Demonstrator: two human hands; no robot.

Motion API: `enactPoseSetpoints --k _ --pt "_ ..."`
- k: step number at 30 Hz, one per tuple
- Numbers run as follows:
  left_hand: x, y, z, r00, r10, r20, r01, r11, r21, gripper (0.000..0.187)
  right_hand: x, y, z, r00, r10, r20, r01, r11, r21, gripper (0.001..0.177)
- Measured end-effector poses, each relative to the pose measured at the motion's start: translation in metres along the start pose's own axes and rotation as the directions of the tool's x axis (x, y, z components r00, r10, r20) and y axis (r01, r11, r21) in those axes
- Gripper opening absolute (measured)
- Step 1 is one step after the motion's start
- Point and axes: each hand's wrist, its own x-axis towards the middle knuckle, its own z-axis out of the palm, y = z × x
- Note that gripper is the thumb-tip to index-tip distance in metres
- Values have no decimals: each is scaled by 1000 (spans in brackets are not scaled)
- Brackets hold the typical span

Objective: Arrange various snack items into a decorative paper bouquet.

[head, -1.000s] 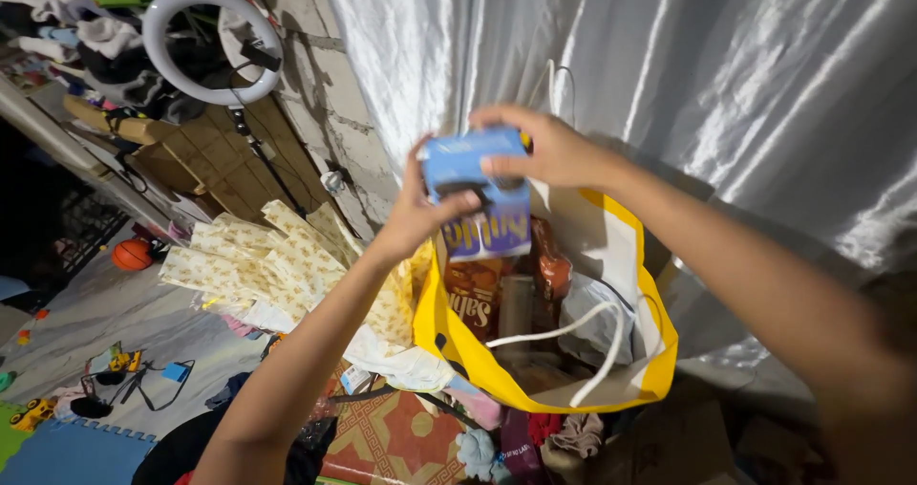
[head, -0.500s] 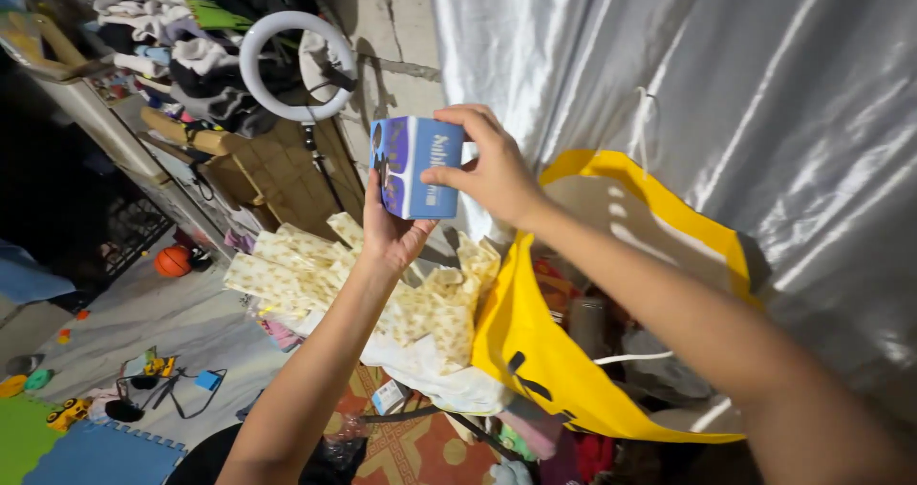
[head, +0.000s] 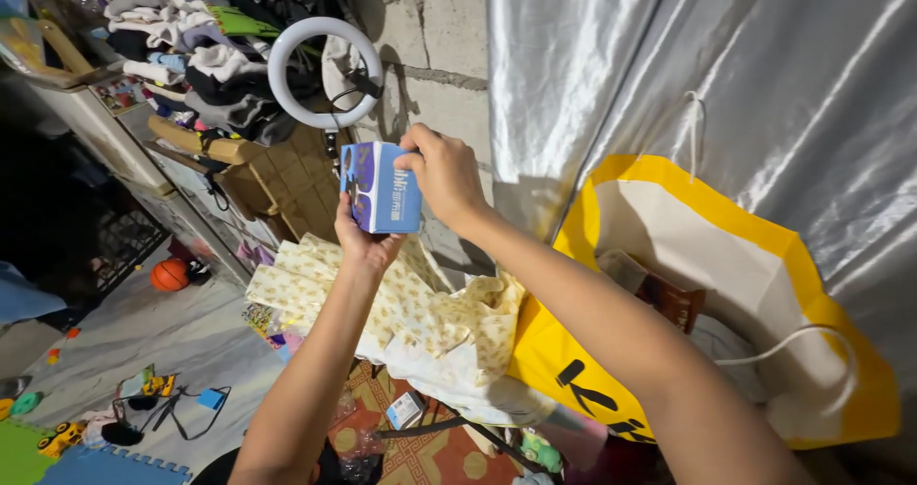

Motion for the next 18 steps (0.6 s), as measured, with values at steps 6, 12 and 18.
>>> enactPoseSetpoints --k 6,12,18 --pt "-4 0 -4 979 -14 -204 -13 992 -128 62 -5 -2 33 998 -41 -42 35 991 -128 5" --pt "14 2 -29 967 226 -119 -233 971 -46 60 -23 3 41 991 -105 -80 77 951 -300 11" --pt "3 -5 8 795 517 -316 -467 855 224 36 -17 38 19 926 342 159 -353 934 50 8"
